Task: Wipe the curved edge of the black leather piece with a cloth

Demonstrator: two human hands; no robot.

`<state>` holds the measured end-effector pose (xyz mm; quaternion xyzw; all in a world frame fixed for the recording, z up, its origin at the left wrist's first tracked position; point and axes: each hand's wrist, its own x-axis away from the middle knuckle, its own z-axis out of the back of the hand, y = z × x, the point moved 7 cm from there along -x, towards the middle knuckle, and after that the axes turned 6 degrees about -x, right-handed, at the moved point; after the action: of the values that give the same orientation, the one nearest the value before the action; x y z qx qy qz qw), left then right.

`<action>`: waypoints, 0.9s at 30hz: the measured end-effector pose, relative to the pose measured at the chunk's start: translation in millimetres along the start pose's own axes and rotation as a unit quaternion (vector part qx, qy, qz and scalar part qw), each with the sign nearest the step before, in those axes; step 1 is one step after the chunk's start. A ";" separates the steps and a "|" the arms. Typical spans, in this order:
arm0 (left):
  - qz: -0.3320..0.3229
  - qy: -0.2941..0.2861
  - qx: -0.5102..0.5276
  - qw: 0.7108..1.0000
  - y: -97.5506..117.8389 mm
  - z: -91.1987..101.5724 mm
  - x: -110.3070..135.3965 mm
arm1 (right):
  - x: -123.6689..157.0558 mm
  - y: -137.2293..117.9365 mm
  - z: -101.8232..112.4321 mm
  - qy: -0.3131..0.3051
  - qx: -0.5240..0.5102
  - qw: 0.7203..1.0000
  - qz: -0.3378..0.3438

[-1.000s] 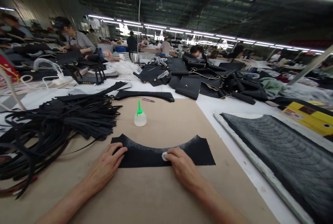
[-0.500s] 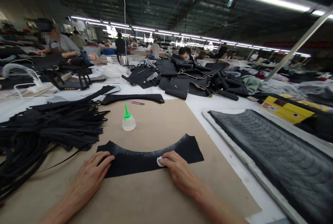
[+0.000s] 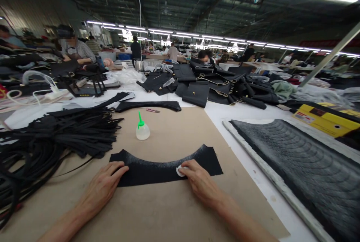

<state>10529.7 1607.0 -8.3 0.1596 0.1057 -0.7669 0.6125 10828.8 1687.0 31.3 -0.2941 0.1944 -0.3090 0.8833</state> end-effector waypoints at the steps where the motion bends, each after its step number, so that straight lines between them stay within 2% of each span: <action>1: -0.002 -0.004 0.000 1.000 0.4 0.4 0.2 | 5.0 10.9 3.1 -0.001 0.007 1.000 -0.008; 4: 0.000 -0.012 0.003 1.000 0.3 2.2 0.7 | 36.5 63.9 37.2 0.046 0.062 0.995 -0.056; 6: 0.005 -0.024 0.013 1.000 0.4 3.0 0.7 | 54.8 88.9 62.4 0.092 0.118 0.986 -0.077; 7: 0.009 -0.030 0.020 0.999 0.5 3.7 0.5 | 58.6 91.2 71.4 0.126 0.138 0.979 -0.078; 9: 0.022 -0.037 0.040 0.998 0.5 5.8 0.1 | 50.1 72.4 67.7 0.149 0.133 0.979 -0.048; 11: 0.039 -0.039 0.068 0.996 0.0 8.7 0.0 | 23.3 33.4 40.6 0.136 0.078 0.987 -0.025; 14: 0.067 -0.031 0.113 0.991 -2.6 15.0 1.4 | -32.6 -40.0 -19.4 0.079 -0.049 0.995 0.030; 17: 0.101 -0.010 0.156 0.983 -10.5 21.5 4.7 | -82.8 -89.5 -69.3 0.041 -0.112 0.991 0.055; 19: 0.133 0.012 0.174 0.976 -19.6 25.0 7.3 | -108.0 -105.0 -94.6 0.022 -0.095 0.994 0.057; 22: 0.170 0.032 0.184 0.968 -31.4 26.7 9.4 | -134.6 -114.8 -124.6 0.003 -0.035 0.998 0.053; 27: 0.180 0.021 0.180 0.967 -35.3 23.2 7.1 | -158.7 -118.8 -157.2 -0.017 0.018 0.999 0.041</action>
<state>10491.3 1600.3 9.3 0.3000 -0.0516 -0.6469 0.6992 10578.5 1653.5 14.8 -0.2750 0.1859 -0.2712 0.9035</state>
